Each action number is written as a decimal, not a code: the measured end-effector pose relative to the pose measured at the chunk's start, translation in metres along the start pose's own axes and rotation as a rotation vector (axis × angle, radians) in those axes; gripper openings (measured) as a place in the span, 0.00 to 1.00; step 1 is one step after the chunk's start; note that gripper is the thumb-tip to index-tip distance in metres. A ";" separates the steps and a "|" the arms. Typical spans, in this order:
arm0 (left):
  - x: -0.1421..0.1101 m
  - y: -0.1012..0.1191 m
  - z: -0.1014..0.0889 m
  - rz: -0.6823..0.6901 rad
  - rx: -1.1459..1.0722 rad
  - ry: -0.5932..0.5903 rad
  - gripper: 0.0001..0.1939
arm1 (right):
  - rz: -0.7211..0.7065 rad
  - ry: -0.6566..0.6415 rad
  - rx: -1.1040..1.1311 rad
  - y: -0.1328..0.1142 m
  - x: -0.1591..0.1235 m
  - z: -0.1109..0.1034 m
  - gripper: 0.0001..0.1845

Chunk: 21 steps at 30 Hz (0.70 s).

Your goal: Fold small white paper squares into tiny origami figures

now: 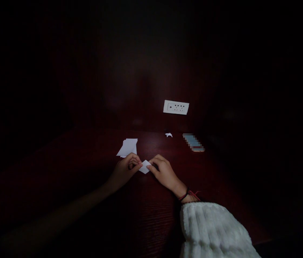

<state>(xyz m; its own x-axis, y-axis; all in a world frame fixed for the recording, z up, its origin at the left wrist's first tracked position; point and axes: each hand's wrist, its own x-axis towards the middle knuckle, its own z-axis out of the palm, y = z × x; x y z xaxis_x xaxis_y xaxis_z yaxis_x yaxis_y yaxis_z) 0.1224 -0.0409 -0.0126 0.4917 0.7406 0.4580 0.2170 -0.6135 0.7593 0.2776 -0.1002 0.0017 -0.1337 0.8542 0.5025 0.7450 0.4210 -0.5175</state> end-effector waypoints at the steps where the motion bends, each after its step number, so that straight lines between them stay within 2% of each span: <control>1: 0.000 0.000 0.000 0.002 0.002 -0.006 0.03 | 0.002 -0.001 -0.010 0.000 0.000 0.000 0.07; 8: 0.000 0.001 -0.001 0.001 -0.009 -0.042 0.03 | 0.110 0.014 -0.055 0.000 0.001 0.004 0.07; 11: 0.000 -0.002 0.000 0.012 0.018 -0.063 0.02 | 0.155 -0.028 -0.006 0.001 0.000 0.005 0.04; 14: -0.001 -0.006 0.003 0.064 0.116 -0.110 0.02 | 0.192 -0.065 0.029 0.004 -0.002 0.005 0.08; 17: -0.004 -0.008 0.005 0.128 0.248 -0.167 0.03 | 0.177 -0.113 0.004 0.008 -0.004 0.006 0.09; 21: -0.006 -0.010 0.005 0.252 0.370 -0.246 0.06 | 0.050 -0.178 -0.123 0.012 -0.006 0.006 0.07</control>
<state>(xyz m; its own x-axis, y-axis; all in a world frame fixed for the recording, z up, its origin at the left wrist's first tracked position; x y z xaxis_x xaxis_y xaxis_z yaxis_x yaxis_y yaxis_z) 0.1211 -0.0408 -0.0250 0.7417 0.4980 0.4493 0.3286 -0.8537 0.4040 0.2831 -0.0983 -0.0110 -0.2000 0.9180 0.3425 0.8261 0.3459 -0.4449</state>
